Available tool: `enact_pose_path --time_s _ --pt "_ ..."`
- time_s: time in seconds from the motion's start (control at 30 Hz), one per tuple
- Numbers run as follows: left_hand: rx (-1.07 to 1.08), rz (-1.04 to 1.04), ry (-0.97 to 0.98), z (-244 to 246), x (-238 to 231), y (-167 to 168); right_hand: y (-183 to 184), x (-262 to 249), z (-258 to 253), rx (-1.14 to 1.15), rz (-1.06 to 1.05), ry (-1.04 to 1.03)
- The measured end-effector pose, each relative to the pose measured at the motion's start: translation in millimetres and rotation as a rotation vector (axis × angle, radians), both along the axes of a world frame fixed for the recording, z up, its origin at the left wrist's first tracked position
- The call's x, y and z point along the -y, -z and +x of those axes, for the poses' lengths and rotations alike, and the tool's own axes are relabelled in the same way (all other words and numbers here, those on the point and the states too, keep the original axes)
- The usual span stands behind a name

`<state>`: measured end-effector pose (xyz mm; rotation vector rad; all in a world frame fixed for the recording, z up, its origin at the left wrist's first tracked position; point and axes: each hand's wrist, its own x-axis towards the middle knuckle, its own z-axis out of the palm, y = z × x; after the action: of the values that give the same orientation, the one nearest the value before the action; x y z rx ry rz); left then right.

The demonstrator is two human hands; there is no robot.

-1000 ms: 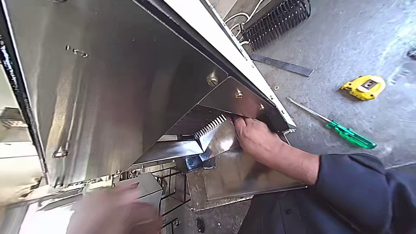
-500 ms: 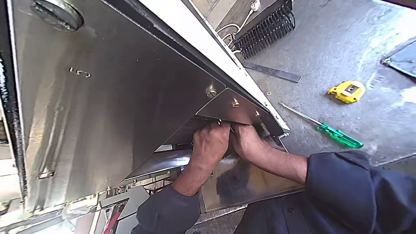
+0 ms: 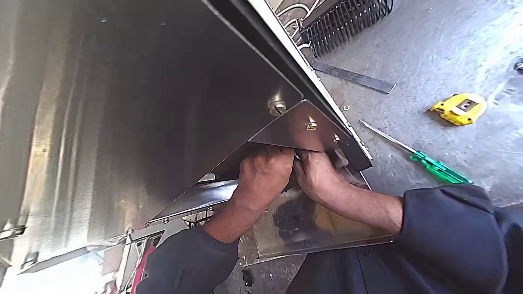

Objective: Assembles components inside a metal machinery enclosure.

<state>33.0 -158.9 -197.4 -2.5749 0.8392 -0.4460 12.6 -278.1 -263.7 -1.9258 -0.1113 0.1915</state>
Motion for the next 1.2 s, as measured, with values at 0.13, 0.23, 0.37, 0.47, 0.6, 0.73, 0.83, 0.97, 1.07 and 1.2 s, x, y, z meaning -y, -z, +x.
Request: enact_pose_path --time_s 0.13,0.23,0.37,0.47,0.6,0.73,0.83,0.97,1.07,1.2 --pt "-0.017 0.007 -0.038 0 -4 -28 -26 4 5 -0.081 0.105 -0.057" --pt "0.031 0.035 -0.02 0 -8 -30 -27 7 5 -0.086 0.103 -0.102" --pt "0.005 0.016 0.024 -2 -5 0 1 10 -2 -0.037 0.124 -0.053" --pt "0.007 0.004 0.056 3 -3 11 1 12 0 -0.094 0.129 -0.069" --pt "0.054 0.028 0.041 0 -13 -20 -21 2 3 -0.085 0.258 -0.037" --pt "0.142 0.061 0.042 -6 -14 -45 -39 0 3 -0.026 0.319 -0.048" --pt "0.089 0.042 0.027 -5 -5 -22 -13 1 -1 0.03 0.238 0.022" --pt "0.061 -0.008 0.016 0 -2 3 -2 5 -1 -0.083 0.226 0.015" --pt "0.08 -0.003 0.013 -5 -9 -26 -27 0 2 -0.083 0.321 -0.012" --pt "0.181 0.037 -0.024 -12 -13 -58 -49 -10 4 0.016 0.485 -0.015"
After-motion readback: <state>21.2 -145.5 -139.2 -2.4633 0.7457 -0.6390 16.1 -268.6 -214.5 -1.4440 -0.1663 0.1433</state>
